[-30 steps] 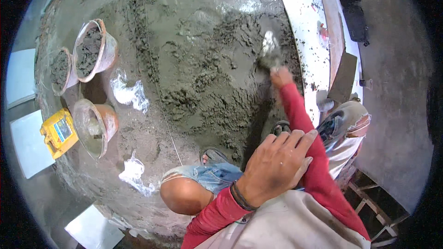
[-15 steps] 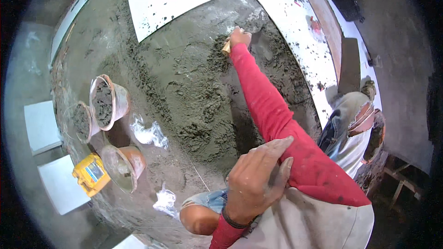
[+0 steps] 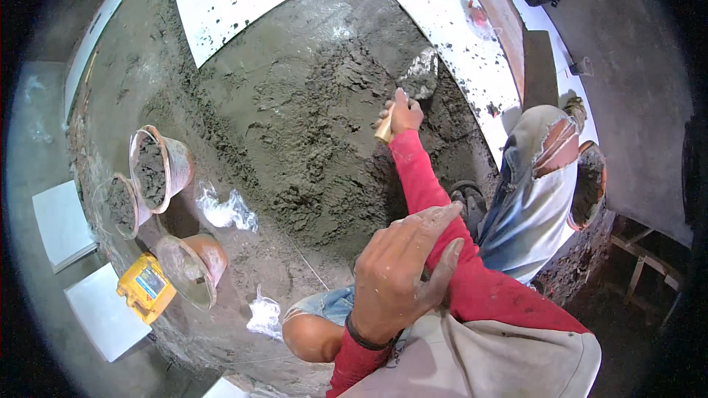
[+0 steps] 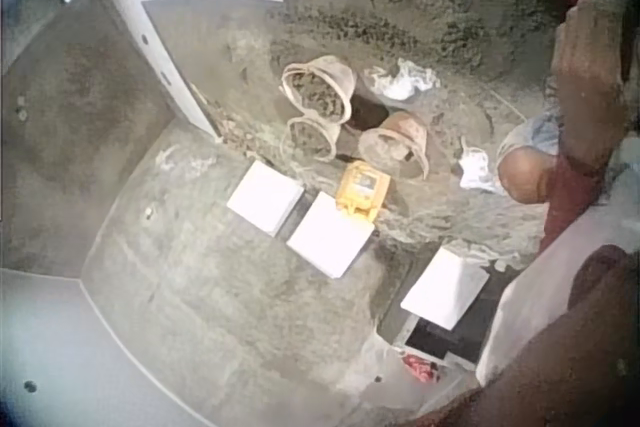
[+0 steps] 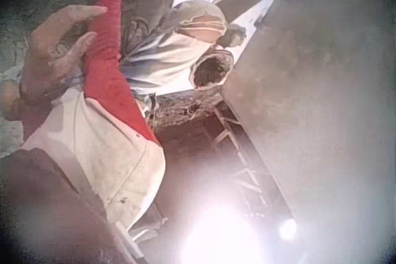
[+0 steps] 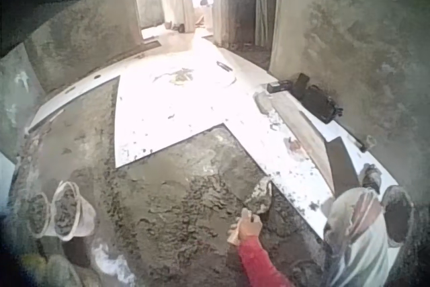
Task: The person spreads mortar on the floor surface using a trowel, levels it with a wooden plank, and places a tile onto the prepared area. They pick up additional mortar from a bucket with the trowel and apply it to fill gaps before smoothing the surface.
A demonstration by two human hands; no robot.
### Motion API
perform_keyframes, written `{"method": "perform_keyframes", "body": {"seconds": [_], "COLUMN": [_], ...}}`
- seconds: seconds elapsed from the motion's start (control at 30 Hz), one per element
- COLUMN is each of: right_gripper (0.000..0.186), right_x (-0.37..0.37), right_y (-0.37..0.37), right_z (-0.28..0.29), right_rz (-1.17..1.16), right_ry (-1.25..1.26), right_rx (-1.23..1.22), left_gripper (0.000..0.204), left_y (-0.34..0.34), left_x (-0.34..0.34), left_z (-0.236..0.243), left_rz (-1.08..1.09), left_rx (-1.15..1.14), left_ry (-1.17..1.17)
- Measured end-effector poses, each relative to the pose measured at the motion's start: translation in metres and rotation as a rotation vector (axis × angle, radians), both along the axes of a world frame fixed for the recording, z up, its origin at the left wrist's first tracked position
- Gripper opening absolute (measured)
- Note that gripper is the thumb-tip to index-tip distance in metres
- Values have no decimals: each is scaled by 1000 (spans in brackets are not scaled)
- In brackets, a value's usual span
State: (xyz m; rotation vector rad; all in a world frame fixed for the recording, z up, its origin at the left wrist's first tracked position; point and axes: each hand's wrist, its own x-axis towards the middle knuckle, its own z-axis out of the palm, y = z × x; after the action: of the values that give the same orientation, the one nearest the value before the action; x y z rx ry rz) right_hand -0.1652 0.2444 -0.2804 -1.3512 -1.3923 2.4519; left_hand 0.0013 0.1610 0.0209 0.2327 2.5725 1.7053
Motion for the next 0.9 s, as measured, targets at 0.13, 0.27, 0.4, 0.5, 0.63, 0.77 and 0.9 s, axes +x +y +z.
{"method": "perform_keyframes", "body": {"seconds": [0.13,0.27,0.4,0.5,0.63,0.77,0.9], "right_gripper": [41,38,36,37,38,53,57], "right_x": [42,78,115,151,116,-40,-152], "right_y": [17,44,64,75,74,130,94], "right_z": [4,13,27,48,104,85,98], "right_rz": [44,69,111,115,590,1086,1219], "right_ry": [-37,-63,-116,-191,-68,211,-151], "right_rx": [-44,-53,30,56,385,1425,1432], "left_gripper": [38,39,38,41,48,51,54], "left_y": [2,5,7,0,-9,-7,-14], "left_x": [9,15,19,19,25,29,33], "left_z": [2,6,11,17,9,13,8], "left_rz": [-1,-20,-16,-7,-32,-59,-61], "left_rx": [-20,-9,0,0,-152,-190,-240], "left_ry": [40,72,109,103,68,13,-88]}}
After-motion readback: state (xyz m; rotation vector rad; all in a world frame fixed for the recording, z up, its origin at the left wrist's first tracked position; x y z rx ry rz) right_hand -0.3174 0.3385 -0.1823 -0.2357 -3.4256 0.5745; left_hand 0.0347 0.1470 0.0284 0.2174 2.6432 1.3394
